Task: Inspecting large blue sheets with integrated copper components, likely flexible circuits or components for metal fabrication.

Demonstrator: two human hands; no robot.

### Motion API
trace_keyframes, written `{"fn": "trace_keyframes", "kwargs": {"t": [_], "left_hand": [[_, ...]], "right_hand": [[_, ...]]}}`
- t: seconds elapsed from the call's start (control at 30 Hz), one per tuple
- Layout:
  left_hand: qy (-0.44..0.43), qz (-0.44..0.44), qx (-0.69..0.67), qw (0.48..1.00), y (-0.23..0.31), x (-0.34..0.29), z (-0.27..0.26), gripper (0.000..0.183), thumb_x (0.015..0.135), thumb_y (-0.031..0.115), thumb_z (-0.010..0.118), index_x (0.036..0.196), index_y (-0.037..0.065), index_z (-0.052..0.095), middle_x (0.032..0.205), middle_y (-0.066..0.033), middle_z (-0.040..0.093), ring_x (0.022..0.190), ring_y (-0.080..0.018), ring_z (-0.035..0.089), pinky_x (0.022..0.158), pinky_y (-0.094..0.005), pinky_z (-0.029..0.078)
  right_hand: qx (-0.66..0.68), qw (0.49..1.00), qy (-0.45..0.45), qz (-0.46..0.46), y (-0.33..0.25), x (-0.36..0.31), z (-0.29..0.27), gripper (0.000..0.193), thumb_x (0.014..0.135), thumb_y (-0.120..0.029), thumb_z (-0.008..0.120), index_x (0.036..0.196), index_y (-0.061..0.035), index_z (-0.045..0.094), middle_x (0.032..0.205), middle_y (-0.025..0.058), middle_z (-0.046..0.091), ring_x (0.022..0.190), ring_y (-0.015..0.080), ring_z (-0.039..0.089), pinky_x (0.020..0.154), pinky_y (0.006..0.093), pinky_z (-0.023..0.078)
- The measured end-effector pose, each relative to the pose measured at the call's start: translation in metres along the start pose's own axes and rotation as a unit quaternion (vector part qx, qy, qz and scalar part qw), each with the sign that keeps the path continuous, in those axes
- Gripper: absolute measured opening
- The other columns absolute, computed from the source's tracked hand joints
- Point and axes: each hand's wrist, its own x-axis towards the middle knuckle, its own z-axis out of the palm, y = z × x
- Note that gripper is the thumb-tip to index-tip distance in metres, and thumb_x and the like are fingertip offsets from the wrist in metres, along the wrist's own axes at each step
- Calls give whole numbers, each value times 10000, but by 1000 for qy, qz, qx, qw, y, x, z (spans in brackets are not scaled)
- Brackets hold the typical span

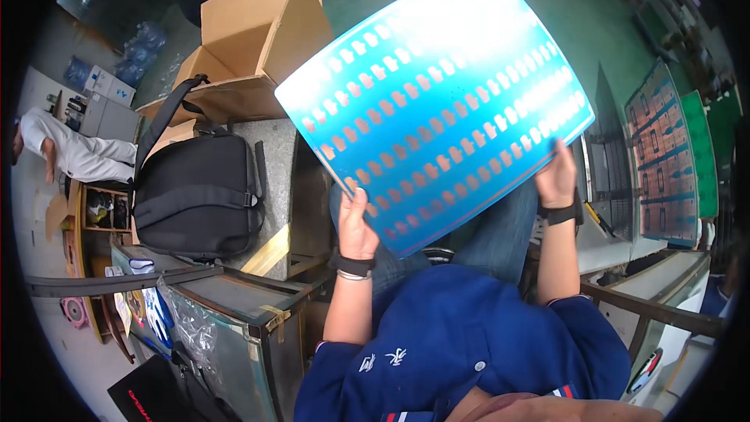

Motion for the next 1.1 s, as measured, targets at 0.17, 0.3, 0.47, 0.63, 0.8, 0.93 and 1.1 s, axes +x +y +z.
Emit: {"fn": "trace_keyframes", "kwargs": {"t": [0.17, 0.3, 0.47, 0.63, 0.8, 0.93, 1.1], "left_hand": [[18, -2, 55, 998, 18, -1, -18, 333, 945, 231, 476, 1231, 63, 461, 1155, -54, 551, 988, -150, 563, 821, -299, 480], [17, -19, 120, 992, 24, 0, -38, 319, 950, 221, 469, 1209, 35, 467, 1052, -37, 575, 910, -106, 552, 747, -255, 466], [43, -29, 192, 980, 30, -2, -41, 307, 951, 222, 472, 1183, 22, 498, 892, 29, 553, 768, -43, 496, 672, -185, 402], [46, -41, 222, 973, 32, 1, -45, 353, 963, 231, 446, 1235, 5, 455, 967, -4, 563, 822, -55, 507, 721, -205, 407], [52, -40, 236, 969, 39, -5, -48, 359, 964, 237, 443, 1237, 5, 453, 1011, -22, 571, 845, -70, 524, 735, -215, 420], [51, -29, 274, 960, 42, -4, -57, 353, 958, 262, 460, 1198, 6, 490, 773, 54, 535, 608, 8, 426, 534, -145, 335], [79, -24, 287, 954, 43, -2, -57, 367, 957, 262, 461, 1222, 8, 474, 793, 57, 531, 606, 14, 416, 522, -143, 326]], "right_hand": [[-105, 986, 34, -124, -53, -3, -27, 474, 941, -198, 411, 1372, -24, 318, 1390, 152, 355, 1258, 252, 378, 1035, 383, 324], [-168, 980, 37, -105, -67, -16, -48, 464, 951, -207, 408, 1370, -28, 325, 1331, 172, 429, 1184, 214, 466, 957, 344, 414], [-258, 963, 58, -61, -73, -22, -56, 458, 928, -153, 484, 1346, -13, 358, 1121, 167, 591, 960, 171, 605, 810, 274, 499], [-309, 946, 90, -38, -58, -22, -51, 437, 902, -108, 535, 1307, -2, 411, 1108, 153, 598, 921, 150, 614, 771, 259, 513], [-324, 942, 84, -34, -57, -23, -37, 431, 903, -112, 533, 1303, -2, 414, 1107, 155, 599, 918, 154, 617, 766, 257, 516], [-303, 949, 73, -46, -56, -20, -35, 425, 899, -106, 538, 1294, -1, 422, 1091, 152, 607, 910, 154, 620, 764, 257, 518], [-287, 955, 61, -48, -53, -20, -22, 406, 892, -91, 544, 1272, 11, 440, 1055, 150, 622, 901, 161, 625, 759, 262, 522]]}}
